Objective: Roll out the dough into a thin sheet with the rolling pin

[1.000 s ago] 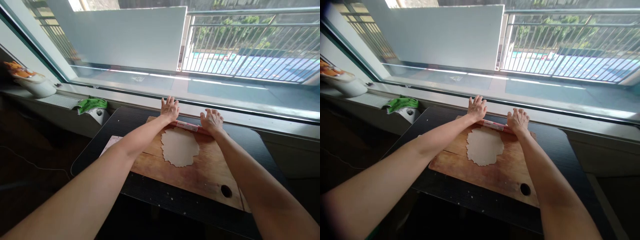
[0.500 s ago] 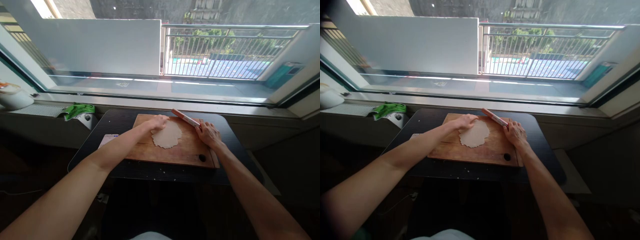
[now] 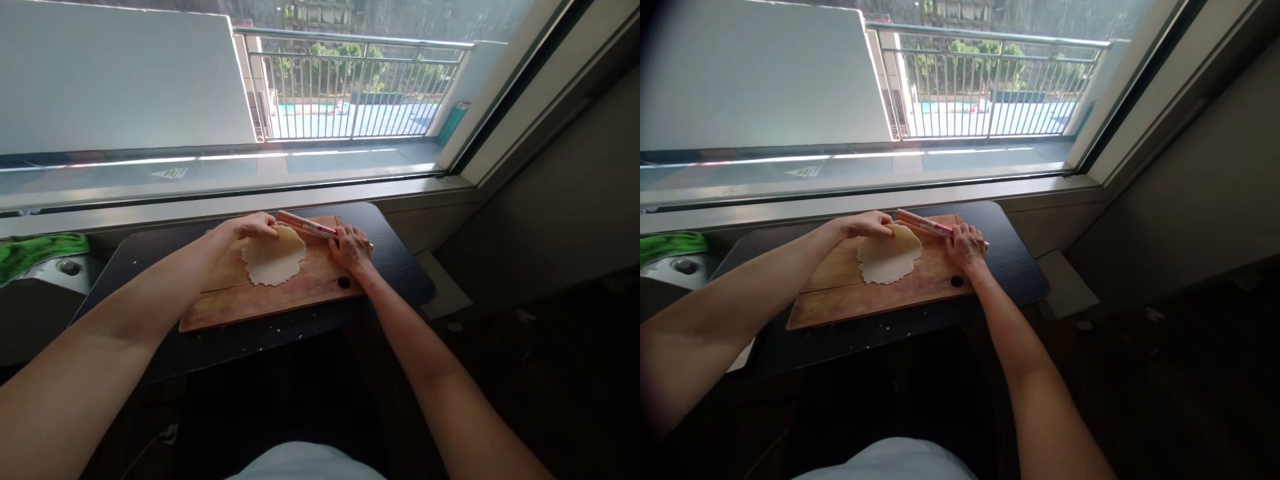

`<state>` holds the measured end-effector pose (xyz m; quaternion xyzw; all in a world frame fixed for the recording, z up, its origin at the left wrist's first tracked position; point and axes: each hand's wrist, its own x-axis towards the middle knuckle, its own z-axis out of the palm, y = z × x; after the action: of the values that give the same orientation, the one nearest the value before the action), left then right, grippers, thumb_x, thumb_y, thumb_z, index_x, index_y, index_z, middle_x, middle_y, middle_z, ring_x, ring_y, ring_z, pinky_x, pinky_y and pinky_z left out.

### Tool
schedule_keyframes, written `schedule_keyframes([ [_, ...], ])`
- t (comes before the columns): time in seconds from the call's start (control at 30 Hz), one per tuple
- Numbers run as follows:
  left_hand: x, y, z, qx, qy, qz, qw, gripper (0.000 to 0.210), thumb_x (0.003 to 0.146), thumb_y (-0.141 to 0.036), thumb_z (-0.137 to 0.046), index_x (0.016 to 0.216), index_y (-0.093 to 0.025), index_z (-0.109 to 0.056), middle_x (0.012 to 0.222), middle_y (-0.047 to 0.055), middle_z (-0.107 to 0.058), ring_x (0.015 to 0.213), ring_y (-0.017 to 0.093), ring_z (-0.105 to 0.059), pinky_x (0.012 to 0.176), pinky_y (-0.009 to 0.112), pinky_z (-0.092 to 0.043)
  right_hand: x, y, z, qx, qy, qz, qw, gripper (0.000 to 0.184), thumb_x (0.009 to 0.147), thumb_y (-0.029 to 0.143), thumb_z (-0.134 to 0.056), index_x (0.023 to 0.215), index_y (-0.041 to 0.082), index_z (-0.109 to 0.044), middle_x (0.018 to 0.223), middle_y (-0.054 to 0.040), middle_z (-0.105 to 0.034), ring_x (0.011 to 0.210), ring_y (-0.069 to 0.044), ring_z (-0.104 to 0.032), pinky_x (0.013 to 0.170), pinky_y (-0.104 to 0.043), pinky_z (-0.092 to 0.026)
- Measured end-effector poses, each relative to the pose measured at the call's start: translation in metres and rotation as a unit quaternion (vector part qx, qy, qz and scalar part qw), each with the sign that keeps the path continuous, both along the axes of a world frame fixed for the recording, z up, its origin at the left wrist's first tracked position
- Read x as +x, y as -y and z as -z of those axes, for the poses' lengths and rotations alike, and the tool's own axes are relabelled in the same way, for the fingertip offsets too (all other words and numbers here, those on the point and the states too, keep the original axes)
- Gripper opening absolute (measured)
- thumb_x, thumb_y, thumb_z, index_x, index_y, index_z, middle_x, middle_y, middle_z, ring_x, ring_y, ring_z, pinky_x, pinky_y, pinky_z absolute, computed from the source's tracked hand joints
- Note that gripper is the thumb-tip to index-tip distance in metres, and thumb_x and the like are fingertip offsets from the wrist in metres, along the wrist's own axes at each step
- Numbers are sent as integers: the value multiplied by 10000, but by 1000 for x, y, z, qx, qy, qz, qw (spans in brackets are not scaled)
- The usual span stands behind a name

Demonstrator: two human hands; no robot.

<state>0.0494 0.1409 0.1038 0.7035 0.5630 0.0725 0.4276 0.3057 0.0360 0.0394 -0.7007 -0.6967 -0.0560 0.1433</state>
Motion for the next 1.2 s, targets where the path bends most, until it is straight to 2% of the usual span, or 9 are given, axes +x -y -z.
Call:
schedule_keyframes([
  [0.23, -31, 16, 11, -52, 21, -123, 991, 229, 603, -234, -816, 745, -182, -644, 652, -11, -627, 736, 187, -654, 623, 268, -535, 0, 1, -1, 10, 23, -3, 1000, 344, 988, 368, -443, 1180, 175, -653, 1178, -160, -682, 1083, -307, -558, 924, -398, -398],
  [0.4, -43, 49, 19, -83, 103, -76, 988, 154, 618, -160, -711, 769, -178, -684, 706, 5, -694, 690, 171, -670, 623, 255, -548, 5, -2, 1, 24, 50, -7, 998, 357, 983, 381, -436, 1173, 181, -662, 1137, -157, -688, 1057, -309, -578, 887, -401, -420],
  [0.53, -59, 64, 23, 49, -8, -81, 995, 16, 690, -182, -677, 682, -172, -686, 646, 18, -689, 652, 182, -655, 592, 253, -491, 13, -10, 0, 14, 62, -48, 997, 365, 976, 370, -441, 1180, 165, -663, 1122, -169, -691, 1009, -317, -587, 856, -415, -440],
  [0.6, -71, 60, 18, 124, -82, -104, 983, 98, 756, -222, -672, 673, -174, -694, 689, 37, -715, 718, 200, -672, 626, 253, -478, 12, -15, -3, 3, 60, -88, 994, 341, 968, 356, -455, 1143, 160, -672, 1109, -169, -689, 994, -312, -587, 849, -408, -445],
  [0.77, -77, 39, -3, 335, -151, -211, 906, 273, 960, -221, -466, 942, -154, -730, 1026, 119, -751, 964, 240, -677, 817, 301, -514, -19, -24, -15, 0, 52, -223, 973, 307, 964, 334, -496, 1138, 166, -686, 1129, -157, -679, 1073, -304, -576, 933, -406, -431],
  [0.9, -44, 41, 5, 338, -173, -85, 921, 449, 1050, -354, -318, 1327, -162, -615, 1369, 138, -647, 1273, 268, -580, 1075, 413, -459, -55, -38, -28, -91, 20, -290, 953, 293, 969, 340, -504, 1099, 197, -725, 1144, -124, -691, 1066, -264, -602, 981, -382, -432],
  [1.0, -26, 56, 23, 239, -227, -10, 944, 619, 1048, -496, -266, 1586, -201, -339, 1651, 107, -369, 1527, 303, -309, 1239, 542, -243, -76, -42, -30, -96, -37, -212, 972, 418, 1010, 431, -424, 1227, 201, -698, 1287, -131, -653, 1174, -282, -581, 1017, -410, -427],
  [1.1, -25, 71, 33, 180, -255, 9, 950, 663, 1042, -513, -204, 1628, -208, -254, 1705, 79, -242, 1580, 306, -172, 1259, 588, -143, -91, -35, -20, -62, -40, -138, 988, 501, 1031, 449, -348, 1365, 186, -614, 1410, -149, -592, 1280, -307, -517, 1066, -450, -391],
  [1.2, -27, 65, 35, 171, -257, 3, 951, 661, 1040, -502, -183, 1628, -213, -267, 1702, 63, -252, 1580, 277, -187, 1265, 554, -161, -99, -38, -10, -42, -24, -147, 988, 501, 1031, 456, -344, 1370, 192, -601, 1432, -146, -588, 1357, -308, -449, 1129, -467, -327],
])
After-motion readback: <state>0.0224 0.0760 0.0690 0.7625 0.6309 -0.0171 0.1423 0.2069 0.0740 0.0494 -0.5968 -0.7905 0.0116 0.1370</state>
